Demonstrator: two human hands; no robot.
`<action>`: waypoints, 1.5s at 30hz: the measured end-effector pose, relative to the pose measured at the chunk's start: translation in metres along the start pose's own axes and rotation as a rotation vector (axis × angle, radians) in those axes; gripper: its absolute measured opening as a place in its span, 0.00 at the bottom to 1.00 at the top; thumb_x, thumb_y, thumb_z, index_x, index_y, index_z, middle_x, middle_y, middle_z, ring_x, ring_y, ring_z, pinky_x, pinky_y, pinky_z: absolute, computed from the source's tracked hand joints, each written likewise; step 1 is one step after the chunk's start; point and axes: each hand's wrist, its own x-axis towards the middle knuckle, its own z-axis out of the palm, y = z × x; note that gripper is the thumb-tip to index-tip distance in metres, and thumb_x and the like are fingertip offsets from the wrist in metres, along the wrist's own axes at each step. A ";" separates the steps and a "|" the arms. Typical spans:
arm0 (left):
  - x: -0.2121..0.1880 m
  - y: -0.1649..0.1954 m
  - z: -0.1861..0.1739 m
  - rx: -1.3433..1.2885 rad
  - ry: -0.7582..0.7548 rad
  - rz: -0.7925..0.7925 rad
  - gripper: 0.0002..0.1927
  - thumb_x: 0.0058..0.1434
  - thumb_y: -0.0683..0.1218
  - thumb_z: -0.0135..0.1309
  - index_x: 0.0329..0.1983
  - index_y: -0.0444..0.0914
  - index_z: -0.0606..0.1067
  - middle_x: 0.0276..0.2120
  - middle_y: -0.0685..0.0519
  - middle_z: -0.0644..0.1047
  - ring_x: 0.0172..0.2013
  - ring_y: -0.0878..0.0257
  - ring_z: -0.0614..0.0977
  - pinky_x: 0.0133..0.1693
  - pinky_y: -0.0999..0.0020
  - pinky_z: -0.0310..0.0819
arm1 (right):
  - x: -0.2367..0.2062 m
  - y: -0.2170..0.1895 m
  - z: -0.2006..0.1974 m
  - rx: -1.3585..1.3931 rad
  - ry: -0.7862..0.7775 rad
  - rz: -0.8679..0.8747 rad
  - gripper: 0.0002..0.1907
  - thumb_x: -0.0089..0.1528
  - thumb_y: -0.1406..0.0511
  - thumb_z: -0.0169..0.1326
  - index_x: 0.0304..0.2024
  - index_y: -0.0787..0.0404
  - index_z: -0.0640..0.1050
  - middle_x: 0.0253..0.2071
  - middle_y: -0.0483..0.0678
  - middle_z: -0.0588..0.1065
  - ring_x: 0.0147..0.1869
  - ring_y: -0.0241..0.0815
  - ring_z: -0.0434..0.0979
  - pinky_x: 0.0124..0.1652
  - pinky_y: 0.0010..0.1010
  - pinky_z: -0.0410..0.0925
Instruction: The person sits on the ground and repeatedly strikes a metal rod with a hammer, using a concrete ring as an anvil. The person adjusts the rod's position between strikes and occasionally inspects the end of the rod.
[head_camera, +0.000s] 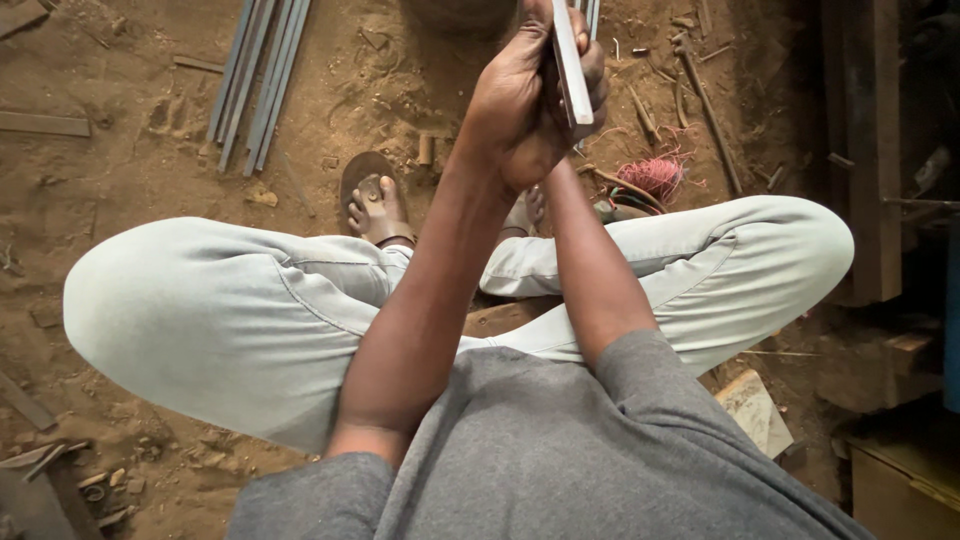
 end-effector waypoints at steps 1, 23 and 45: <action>0.000 0.000 -0.001 0.000 -0.019 0.002 0.21 0.78 0.57 0.32 0.43 0.37 0.66 0.26 0.51 0.69 0.25 0.61 0.69 0.29 0.64 0.68 | 0.000 0.000 -0.001 0.000 0.001 0.003 0.21 0.66 0.49 0.47 0.41 0.57 0.78 0.26 0.41 0.74 0.25 0.33 0.75 0.27 0.32 0.70; -0.007 0.003 -0.004 -0.034 -0.064 0.012 0.20 0.79 0.55 0.33 0.50 0.35 0.68 0.32 0.50 0.72 0.30 0.62 0.73 0.36 0.64 0.73 | -0.001 0.002 0.000 0.008 0.007 0.003 0.18 0.67 0.52 0.46 0.42 0.58 0.78 0.27 0.40 0.74 0.25 0.32 0.75 0.25 0.29 0.70; -0.010 0.002 -0.002 -0.027 -0.106 0.053 0.21 0.79 0.58 0.37 0.49 0.36 0.70 0.32 0.48 0.75 0.31 0.60 0.77 0.36 0.64 0.75 | 0.002 0.005 -0.002 0.009 0.004 0.003 0.16 0.68 0.55 0.45 0.43 0.58 0.78 0.28 0.39 0.74 0.25 0.30 0.75 0.24 0.26 0.70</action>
